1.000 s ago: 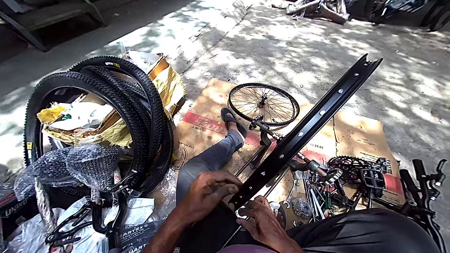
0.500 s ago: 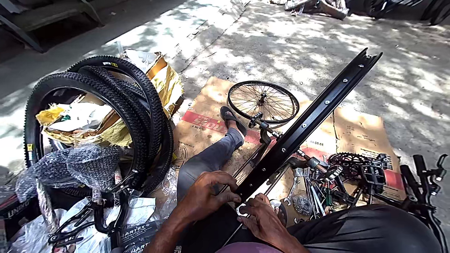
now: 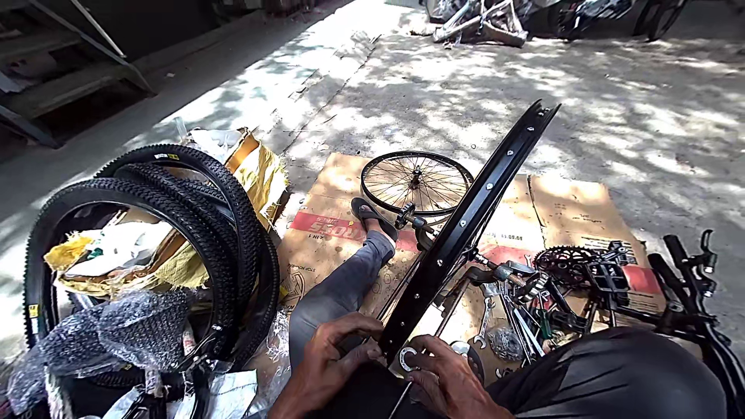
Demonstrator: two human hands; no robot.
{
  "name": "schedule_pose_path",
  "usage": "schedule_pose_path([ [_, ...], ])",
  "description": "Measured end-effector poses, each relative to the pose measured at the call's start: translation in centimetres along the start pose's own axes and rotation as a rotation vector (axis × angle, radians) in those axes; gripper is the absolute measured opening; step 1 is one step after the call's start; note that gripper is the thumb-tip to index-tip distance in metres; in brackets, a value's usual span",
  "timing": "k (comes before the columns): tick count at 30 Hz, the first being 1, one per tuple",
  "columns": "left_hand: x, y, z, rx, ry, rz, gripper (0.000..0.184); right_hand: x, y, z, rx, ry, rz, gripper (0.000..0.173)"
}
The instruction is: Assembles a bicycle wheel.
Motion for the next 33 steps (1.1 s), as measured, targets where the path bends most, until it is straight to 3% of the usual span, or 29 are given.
schedule_pose_path([
  [2,-0.1,0.0,-0.3,-0.001,0.115,0.000,0.040,2.2,-0.7,-0.9,0.051,0.033,0.149,0.026],
  [4,-0.5,0.6,-1.7,0.029,0.046,-0.023,0.039,4.3,-2.1,-1.9,0.106,0.150,0.234,0.024],
  [8,-2.3,0.8,-2.4,0.042,0.101,0.049,0.048,6.6,-4.9,-3.4,0.171,0.356,0.140,0.023],
  [12,-3.8,-1.6,0.3,-0.087,0.200,0.204,0.054,7.9,-6.5,-7.0,0.357,0.088,0.118,0.026],
  [14,-4.2,-2.8,1.4,-0.136,0.289,0.265,0.050,9.1,-7.7,-7.7,0.353,-0.047,0.106,0.026],
  [17,-4.7,-4.1,2.1,-0.049,0.409,0.358,0.040,11.4,-9.4,-7.9,0.303,-0.124,0.124,0.018],
  [19,-4.8,-5.0,2.9,0.047,0.472,0.302,0.036,11.6,-9.6,-8.2,0.261,-0.137,0.305,0.009],
  [22,-4.8,-5.9,3.7,0.089,0.541,0.158,0.041,9.2,-9.0,-8.5,0.341,-0.008,0.723,0.013],
  [25,-4.7,-6.3,4.1,0.080,0.546,0.219,0.040,8.4,-9.3,-8.3,0.380,0.031,0.864,0.015],
  [30,-5.0,-6.3,4.7,0.082,0.494,0.330,0.051,10.0,-8.0,-6.7,0.077,0.039,0.560,0.023],
  [33,-5.3,-6.0,4.3,0.069,0.486,0.365,0.051,11.8,-8.2,-7.0,0.186,-0.006,0.251,0.028],
])
Point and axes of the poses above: each hand's wrist, its own y-axis away from the middle knuckle, its own x-axis out of the back of the hand, z = x × y, the point moved 5 cm from there along -y, towards the middle knuckle, and after that the axes turned 2 degrees about -x, right-handed, at the moved point
